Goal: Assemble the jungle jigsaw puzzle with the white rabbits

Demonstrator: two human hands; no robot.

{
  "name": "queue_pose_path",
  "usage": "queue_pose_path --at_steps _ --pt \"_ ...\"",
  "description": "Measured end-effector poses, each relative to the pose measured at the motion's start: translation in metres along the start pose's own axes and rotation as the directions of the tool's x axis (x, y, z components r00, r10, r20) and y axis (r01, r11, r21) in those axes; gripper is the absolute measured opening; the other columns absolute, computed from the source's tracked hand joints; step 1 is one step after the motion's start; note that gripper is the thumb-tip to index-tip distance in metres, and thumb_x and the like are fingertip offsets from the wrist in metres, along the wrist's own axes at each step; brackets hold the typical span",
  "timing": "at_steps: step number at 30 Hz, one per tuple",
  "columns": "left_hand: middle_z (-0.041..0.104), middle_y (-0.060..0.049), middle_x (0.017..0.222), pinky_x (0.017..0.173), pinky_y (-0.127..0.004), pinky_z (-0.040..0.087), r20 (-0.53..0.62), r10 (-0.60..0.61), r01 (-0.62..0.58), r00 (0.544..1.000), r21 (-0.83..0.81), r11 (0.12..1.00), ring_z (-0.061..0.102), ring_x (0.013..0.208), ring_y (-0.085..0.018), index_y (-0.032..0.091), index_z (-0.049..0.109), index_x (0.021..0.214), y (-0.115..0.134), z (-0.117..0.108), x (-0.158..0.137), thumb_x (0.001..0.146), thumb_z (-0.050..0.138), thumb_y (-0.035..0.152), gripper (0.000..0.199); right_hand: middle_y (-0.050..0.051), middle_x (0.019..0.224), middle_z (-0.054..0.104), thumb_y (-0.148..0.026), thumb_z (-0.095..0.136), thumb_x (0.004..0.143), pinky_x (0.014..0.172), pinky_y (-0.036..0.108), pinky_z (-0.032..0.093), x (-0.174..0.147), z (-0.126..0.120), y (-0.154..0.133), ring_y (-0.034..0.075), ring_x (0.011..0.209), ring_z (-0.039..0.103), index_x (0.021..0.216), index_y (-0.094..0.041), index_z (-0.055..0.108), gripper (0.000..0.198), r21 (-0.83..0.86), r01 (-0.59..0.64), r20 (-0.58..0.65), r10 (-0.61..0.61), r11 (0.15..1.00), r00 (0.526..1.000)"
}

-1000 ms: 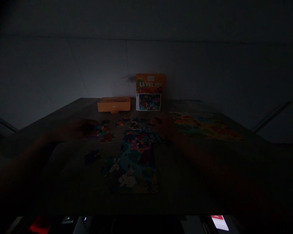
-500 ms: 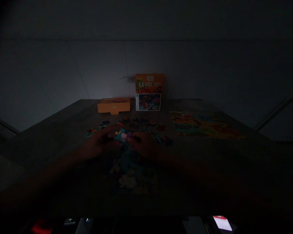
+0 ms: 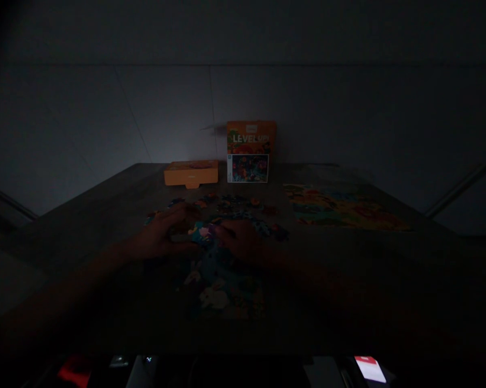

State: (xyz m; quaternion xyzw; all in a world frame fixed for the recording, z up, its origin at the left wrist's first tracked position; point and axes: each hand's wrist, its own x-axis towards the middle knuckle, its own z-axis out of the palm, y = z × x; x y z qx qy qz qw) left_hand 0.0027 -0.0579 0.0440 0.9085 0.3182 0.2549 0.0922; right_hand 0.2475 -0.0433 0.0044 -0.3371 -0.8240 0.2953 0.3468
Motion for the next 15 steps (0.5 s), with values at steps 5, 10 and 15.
queue_pose_path --at_steps 5,10,15 --pt "0.041 -0.012 0.145 0.104 -0.044 0.045 0.051 0.006 -0.006 0.999 -0.003 1.000 0.040 0.134 -0.031 0.020 0.056 0.108 0.003 -0.008 -0.002 0.076 0.075 0.039 0.042 -0.003 0.059 0.050 -0.028 0.043 0.094 0.057 0.024 0.031 0.000 -0.003 -0.001 0.009 0.055 0.044 0.064 -0.016 0.051 0.033 -0.083 0.051 0.048 -0.047 0.995 0.998" --pt "0.029 -0.008 0.156 0.115 -0.053 0.028 0.323 0.087 -0.080 0.942 -0.034 0.996 0.024 0.143 -0.037 0.022 0.063 0.099 0.011 -0.010 -0.004 0.063 0.084 0.042 0.046 0.000 0.064 0.056 -0.027 0.045 0.094 0.060 0.024 0.032 0.000 -0.004 0.001 0.011 0.060 0.048 0.067 -0.015 0.056 0.032 -0.134 0.120 0.110 -0.106 0.984 0.988" --pt "0.030 -0.006 0.157 0.117 -0.061 0.016 0.481 0.094 -0.092 0.871 -0.029 0.995 0.016 0.145 -0.042 0.023 0.068 0.096 0.016 -0.005 -0.004 0.054 0.087 0.048 0.052 0.003 0.070 0.063 -0.025 0.050 0.092 0.065 0.026 0.038 0.001 0.000 0.007 0.013 0.065 0.054 0.071 -0.014 0.063 0.027 -0.214 0.227 0.119 -0.205 0.950 0.971"
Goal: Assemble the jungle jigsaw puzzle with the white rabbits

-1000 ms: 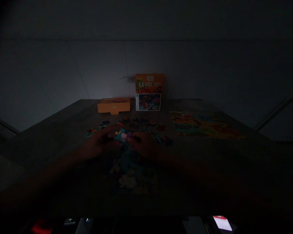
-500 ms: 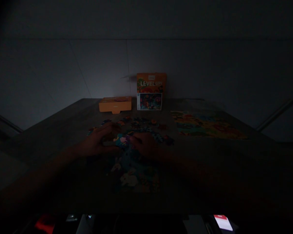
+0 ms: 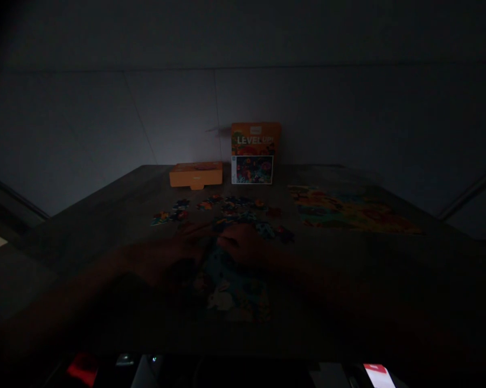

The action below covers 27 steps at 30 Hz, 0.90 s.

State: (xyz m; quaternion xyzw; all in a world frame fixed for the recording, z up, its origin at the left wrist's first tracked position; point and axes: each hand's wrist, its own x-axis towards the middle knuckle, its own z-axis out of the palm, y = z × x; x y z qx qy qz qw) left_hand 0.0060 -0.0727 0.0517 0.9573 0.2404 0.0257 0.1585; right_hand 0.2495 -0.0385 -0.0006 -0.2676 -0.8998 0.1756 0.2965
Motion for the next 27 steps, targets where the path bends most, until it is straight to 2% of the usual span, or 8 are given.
queue_pose_path --at_steps 4,7,9,13,19,23,27 --pt "0.034 -0.005 0.156 0.117 -0.059 0.015 0.032 0.020 -0.019 0.999 -0.052 0.998 0.015 0.146 -0.040 0.023 0.069 0.095 0.001 -0.001 0.002 0.057 0.086 0.046 0.047 0.005 0.079 0.068 -0.022 0.056 0.090 0.072 0.027 0.044 -0.003 -0.002 -0.001 0.015 0.075 0.060 0.085 -0.015 0.070 0.017 0.039 0.190 0.039 -0.192 0.981 0.981" --pt "0.034 -0.005 0.156 0.118 -0.058 0.017 0.044 0.038 -0.035 0.998 -0.066 0.997 0.019 0.145 -0.040 0.025 0.069 0.103 0.000 -0.002 0.003 0.058 0.086 0.040 0.050 0.007 0.086 0.070 -0.024 0.058 0.091 0.074 0.027 0.046 -0.005 -0.005 -0.007 0.016 0.081 0.062 0.092 -0.016 0.073 0.017 0.127 0.348 0.138 -0.364 0.929 0.921" --pt "0.032 -0.004 0.157 0.118 -0.059 0.016 0.053 0.033 -0.029 0.998 -0.071 0.997 0.019 0.145 -0.040 0.027 0.068 0.106 -0.001 -0.001 0.003 0.058 0.086 0.038 0.052 0.008 0.090 0.070 -0.026 0.060 0.091 0.074 0.027 0.047 -0.006 -0.006 -0.010 0.015 0.083 0.063 0.095 -0.017 0.075 0.018 0.190 0.396 0.192 -0.429 0.898 0.882" --pt "0.027 -0.007 0.158 0.115 -0.062 0.019 0.112 -0.006 0.018 0.994 -0.111 0.994 0.018 0.146 -0.041 0.026 0.067 0.106 -0.007 0.002 -0.001 0.061 0.085 0.037 0.051 0.008 0.089 0.067 -0.029 0.063 0.091 0.074 0.027 0.045 -0.007 -0.008 -0.017 0.014 0.081 0.061 0.096 -0.019 0.077 0.018 0.228 0.397 0.245 -0.447 0.889 0.860" --pt "0.024 -0.007 0.160 0.115 -0.052 0.029 0.147 0.038 -0.007 0.988 -0.203 0.979 0.022 0.145 -0.037 0.022 0.067 0.104 -0.012 -0.003 -0.004 0.065 0.084 0.032 0.043 0.007 0.091 0.063 -0.031 0.063 0.091 0.068 0.025 0.041 -0.009 -0.012 -0.028 0.014 0.079 0.056 0.105 -0.021 0.076 0.022 0.143 0.419 0.337 -0.442 0.897 0.831" --pt "0.027 -0.006 0.159 0.115 -0.054 0.028 0.147 0.067 -0.037 0.987 -0.200 0.979 0.021 0.146 -0.037 0.023 0.070 0.100 -0.011 -0.005 -0.004 0.068 0.083 0.027 0.035 0.008 0.097 0.061 -0.030 0.061 0.091 0.069 0.025 0.041 -0.011 -0.011 -0.029 0.013 0.081 0.055 0.114 -0.022 0.073 0.026 0.148 0.459 0.325 -0.481 0.876 0.814" --pt "0.031 -0.008 0.158 0.116 -0.058 0.024 0.158 0.077 -0.046 0.984 -0.191 0.980 0.018 0.146 -0.040 0.023 0.071 0.099 -0.011 -0.005 -0.003 0.063 0.085 0.024 0.039 0.008 0.097 0.062 -0.031 0.061 0.092 0.072 0.026 0.042 -0.011 -0.013 -0.033 0.014 0.081 0.055 0.118 -0.022 0.070 0.029 0.128 0.475 0.334 -0.489 0.870 0.806"
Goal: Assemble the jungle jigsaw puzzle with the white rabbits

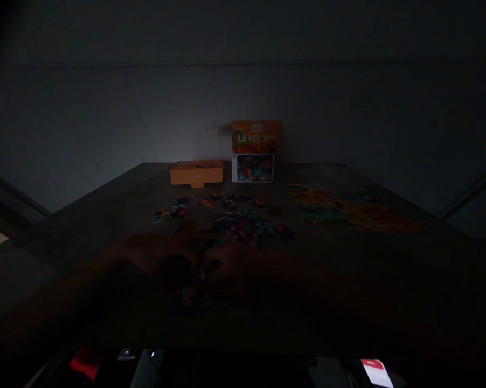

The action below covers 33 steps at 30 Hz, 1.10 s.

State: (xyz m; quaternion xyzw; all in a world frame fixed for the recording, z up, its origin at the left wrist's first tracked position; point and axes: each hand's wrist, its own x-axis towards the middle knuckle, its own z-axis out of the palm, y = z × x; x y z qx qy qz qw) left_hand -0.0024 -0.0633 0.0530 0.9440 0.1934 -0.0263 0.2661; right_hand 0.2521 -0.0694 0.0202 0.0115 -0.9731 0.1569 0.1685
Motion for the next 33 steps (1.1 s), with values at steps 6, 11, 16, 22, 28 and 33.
queue_pose_path --at_steps 6,11,16,22,28,33 --pt "0.029 -0.005 0.159 0.117 -0.056 0.024 0.029 -0.006 0.007 1.000 -0.021 1.000 0.018 0.147 -0.038 0.025 0.071 0.102 -0.0022 -0.0016 -0.0020 0.061 0.085 0.022 0.044 0.009 0.107 0.062 -0.029 0.055 0.096 0.075 0.025 0.044 0.0032 -0.0009 -0.0052 0.015 0.089 0.057 0.124 -0.024 0.067 0.031 -0.006 -0.023 0.027 0.023 1.000 0.999" --pt "0.030 -0.004 0.159 0.117 -0.055 0.023 0.036 -0.017 0.019 0.999 -0.050 0.999 0.018 0.147 -0.038 0.026 0.071 0.103 -0.0050 -0.0025 -0.0042 0.062 0.084 0.021 0.043 0.009 0.102 0.060 -0.033 0.053 0.097 0.073 0.027 0.043 0.0029 0.0017 -0.0032 0.016 0.085 0.056 0.125 -0.027 0.066 0.032 -0.052 -0.059 0.065 0.062 0.997 0.996" --pt "0.036 -0.005 0.156 0.117 -0.054 0.024 0.016 -0.027 0.028 1.000 -0.079 0.996 0.024 0.145 -0.037 0.025 0.072 0.100 -0.0020 -0.0035 -0.0032 0.061 0.085 0.023 0.041 0.009 0.107 0.059 -0.030 0.054 0.096 0.076 0.027 0.043 0.0034 0.0021 -0.0017 0.015 0.088 0.055 0.126 -0.028 0.065 0.032 -0.035 -0.065 0.082 0.068 0.997 0.994" --pt "0.040 -0.005 0.153 0.117 -0.054 0.025 0.033 -0.007 0.009 0.999 -0.060 0.998 0.020 0.147 -0.035 0.024 0.071 0.099 0.0005 -0.0042 -0.0030 0.064 0.083 0.020 0.038 0.009 0.099 0.059 -0.033 0.053 0.096 0.071 0.027 0.041 0.0034 0.0049 0.0013 0.016 0.082 0.053 0.125 -0.026 0.066 0.032 -0.068 -0.045 0.054 0.048 0.997 0.997" --pt "0.047 -0.002 0.148 0.116 -0.051 0.030 -0.018 -0.027 0.025 0.999 -0.091 0.995 0.027 0.145 -0.033 0.025 0.072 0.092 -0.0001 -0.0035 -0.0030 0.063 0.081 0.013 0.032 0.008 0.104 0.059 -0.032 0.052 0.097 0.072 0.026 0.041 0.0029 0.0060 0.0029 0.015 0.085 0.054 0.127 -0.028 0.064 0.033 -0.032 -0.056 0.058 0.057 0.998 0.997" --pt "0.050 -0.003 0.145 0.115 -0.050 0.031 0.010 -0.035 0.035 0.999 -0.056 0.998 0.025 0.145 -0.032 0.025 0.072 0.092 -0.0023 -0.0032 -0.0023 0.066 0.079 0.013 0.030 0.008 0.104 0.059 -0.031 0.052 0.097 0.073 0.026 0.041 0.0027 0.0062 0.0021 0.015 0.086 0.054 0.127 -0.029 0.064 0.032 -0.022 -0.069 0.060 0.070 0.997 0.996"
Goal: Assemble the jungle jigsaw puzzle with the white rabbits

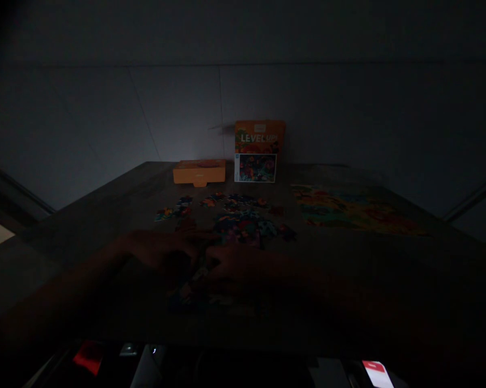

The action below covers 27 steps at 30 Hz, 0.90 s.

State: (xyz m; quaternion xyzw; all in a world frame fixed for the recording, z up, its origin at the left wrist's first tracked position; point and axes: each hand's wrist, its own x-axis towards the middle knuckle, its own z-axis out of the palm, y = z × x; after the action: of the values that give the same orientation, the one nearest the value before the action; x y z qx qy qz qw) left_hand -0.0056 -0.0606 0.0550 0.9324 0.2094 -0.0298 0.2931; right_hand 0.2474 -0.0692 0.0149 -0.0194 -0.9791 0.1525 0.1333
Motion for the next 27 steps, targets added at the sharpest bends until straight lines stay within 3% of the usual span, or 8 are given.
queue_pose_path --at_steps 5,12,16,19,21,23,25,27 --pt "0.047 -0.003 0.148 0.116 -0.047 0.032 0.047 -0.001 -0.001 0.999 0.045 0.999 0.021 0.147 -0.032 0.024 0.072 0.089 0.004 -0.001 0.001 0.067 0.078 0.010 0.027 0.007 0.100 0.058 -0.032 0.052 0.097 0.069 0.026 0.039 0.002 -0.003 -0.004 0.014 0.081 0.052 0.129 -0.030 0.063 0.034 -0.040 -0.029 0.013 0.029 0.999 0.999" --pt "0.030 -0.001 0.158 0.114 -0.049 0.033 0.015 0.004 -0.005 1.000 0.060 0.998 0.024 0.146 -0.034 0.024 0.073 0.090 -0.001 0.002 -0.001 0.069 0.079 0.015 0.024 0.007 0.097 0.058 -0.032 0.052 0.097 0.068 0.025 0.039 0.003 0.000 0.000 0.013 0.078 0.052 0.124 -0.029 0.067 0.031 -0.028 -0.015 0.009 0.015 1.000 1.000" --pt "0.036 -0.003 0.155 0.115 -0.049 0.031 0.017 0.011 -0.012 1.000 0.073 0.997 0.023 0.146 -0.034 0.023 0.073 0.088 -0.002 0.003 0.000 0.068 0.080 0.016 0.022 0.008 0.099 0.059 -0.032 0.052 0.097 0.069 0.025 0.040 0.003 -0.001 -0.001 0.014 0.081 0.054 0.126 -0.027 0.066 0.032 -0.046 0.000 0.009 0.000 0.999 1.000" --pt "0.045 -0.003 0.149 0.111 -0.043 0.037 0.014 0.007 -0.008 1.000 0.066 0.998 0.033 0.141 -0.031 0.023 0.073 0.085 -0.001 0.002 0.000 0.069 0.079 0.015 0.018 0.007 0.098 0.062 -0.030 0.051 0.098 0.067 0.025 0.038 0.002 -0.002 -0.003 0.012 0.077 0.055 0.124 -0.027 0.066 0.030 -0.095 0.005 0.034 -0.002 0.995 0.999" --pt "0.056 -0.005 0.137 0.105 -0.037 0.042 -0.065 -0.003 0.006 0.998 0.044 0.999 0.048 0.130 -0.027 0.020 0.071 0.082 -0.006 0.000 0.000 0.076 0.073 0.015 0.008 0.005 0.089 0.064 -0.028 0.050 0.098 0.064 0.025 0.036 0.001 -0.002 -0.003 0.011 0.069 0.054 0.121 -0.025 0.067 0.028 -0.129 0.052 0.036 -0.048 0.990 0.998" --pt "0.067 -0.008 0.115 0.095 -0.032 0.047 -0.215 -0.062 0.074 0.975 0.048 0.996 0.061 0.109 -0.022 0.017 0.069 0.080 -0.016 -0.002 -0.001 0.082 0.064 0.015 0.005 0.003 0.075 0.063 -0.026 0.049 0.097 0.063 0.027 0.034 0.000 -0.001 -0.001 0.011 0.062 0.051 0.105 -0.020 0.070 0.023 -0.182 0.111 -0.012 -0.115 0.977 0.993" --pt "0.069 -0.007 0.096 0.085 -0.029 0.050 -0.366 -0.163 0.210 0.916 0.093 0.973 0.065 0.091 -0.019 0.016 0.067 0.078 -0.032 -0.005 -0.005 0.082 0.059 0.013 0.010 0.000 0.060 0.056 -0.023 0.048 0.095 0.062 0.029 0.032 -0.003 -0.003 0.004 0.011 0.055 0.046 0.075 -0.018 0.067 0.028 -0.265 0.116 -0.130 -0.154 0.957 0.979" --pt "0.070 -0.007 0.092 0.082 -0.027 0.049 -0.450 -0.236 0.324 0.861 0.129 0.937 0.065 0.089 -0.018 0.016 0.067 0.077 -0.048 -0.009 -0.011 0.081 0.054 0.012 0.014 -0.002 0.050 0.047 -0.020 0.047 0.092 0.059 0.030 0.029 -0.007 -0.007 0.011 0.010 0.049 0.038 0.055 -0.018 0.052 0.037 -0.343 0.072 -0.268 -0.170 0.937 0.948"
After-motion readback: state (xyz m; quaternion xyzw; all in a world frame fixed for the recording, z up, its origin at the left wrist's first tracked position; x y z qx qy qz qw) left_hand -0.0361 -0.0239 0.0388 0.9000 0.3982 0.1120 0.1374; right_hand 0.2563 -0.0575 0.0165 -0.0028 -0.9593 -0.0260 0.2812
